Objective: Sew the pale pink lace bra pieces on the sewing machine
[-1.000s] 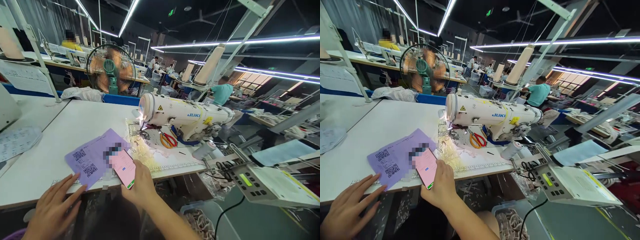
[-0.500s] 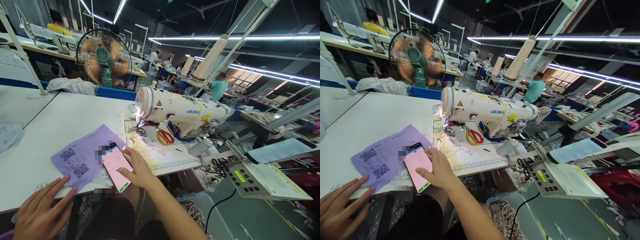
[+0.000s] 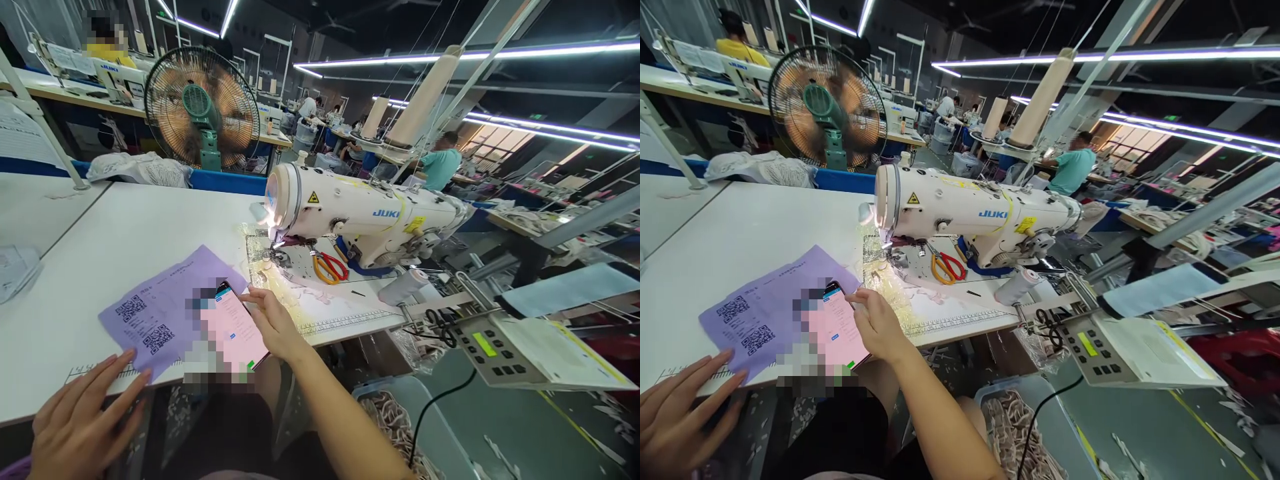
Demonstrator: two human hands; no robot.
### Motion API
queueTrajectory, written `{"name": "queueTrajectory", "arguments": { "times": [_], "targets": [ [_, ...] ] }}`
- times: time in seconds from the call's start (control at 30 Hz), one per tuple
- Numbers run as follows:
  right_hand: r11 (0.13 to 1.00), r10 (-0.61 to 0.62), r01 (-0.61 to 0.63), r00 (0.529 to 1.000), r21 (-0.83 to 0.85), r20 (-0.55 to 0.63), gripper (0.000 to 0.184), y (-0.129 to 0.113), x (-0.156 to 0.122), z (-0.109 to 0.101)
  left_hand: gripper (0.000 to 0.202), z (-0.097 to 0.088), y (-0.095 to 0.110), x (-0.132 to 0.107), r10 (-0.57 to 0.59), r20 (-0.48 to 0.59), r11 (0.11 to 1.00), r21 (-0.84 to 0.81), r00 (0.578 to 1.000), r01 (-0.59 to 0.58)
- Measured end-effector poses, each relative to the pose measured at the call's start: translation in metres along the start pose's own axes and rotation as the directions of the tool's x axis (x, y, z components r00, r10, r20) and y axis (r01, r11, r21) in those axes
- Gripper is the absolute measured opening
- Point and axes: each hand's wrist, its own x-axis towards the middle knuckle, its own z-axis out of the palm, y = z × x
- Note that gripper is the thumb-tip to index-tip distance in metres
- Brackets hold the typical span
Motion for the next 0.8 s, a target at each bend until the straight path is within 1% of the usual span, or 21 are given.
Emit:
{"name": "queueTrajectory", "arguments": {
  "times": [0.13, 0.23, 0.33, 0.5, 0.67, 0.8],
  "targets": [
    [0.999, 0.015, -0.017, 0.998, 0.037, 0.057, 0.025, 0.003, 0.009, -0.002, 0.082, 0.001, 0.001, 0.001, 0.03, 0.005, 0.996, 0.079, 1.0, -0.031],
    [0.999, 0.044, -0.046, 0.997, 0.026, 0.071, 0.023, 0.006, 0.018, -0.004, 0.076, 0.0, 0.007, 0.005, 0.035, -0.063, 0.997, 0.068, 0.997, -0.031],
    [0.996, 0.074, -0.075, 0.997, 0.042, 0.028, 0.022, 0.008, 0.021, -0.005, 0.071, -0.002, 0.01, 0.01, 0.025, -0.113, 1.0, 0.003, 0.993, -0.024],
    [0.996, 0.041, -0.035, 0.997, 0.087, -0.058, 0.02, 0.013, 0.014, -0.006, 0.076, -0.001, 0.009, 0.011, 0.07, -0.083, 0.998, 0.012, 0.994, -0.069],
    [0.994, 0.102, -0.098, 0.991, 0.053, -0.086, 0.018, 0.016, 0.012, -0.008, 0.076, -0.002, 0.009, 0.012, 0.06, -0.067, 0.998, 0.03, 0.996, -0.058],
    [0.996, 0.086, -0.085, 0.993, 0.022, -0.076, 0.019, 0.016, 0.012, -0.009, 0.073, -0.003, 0.011, 0.014, 0.047, -0.073, 0.999, 0.024, 0.996, -0.046]
  ]
}}
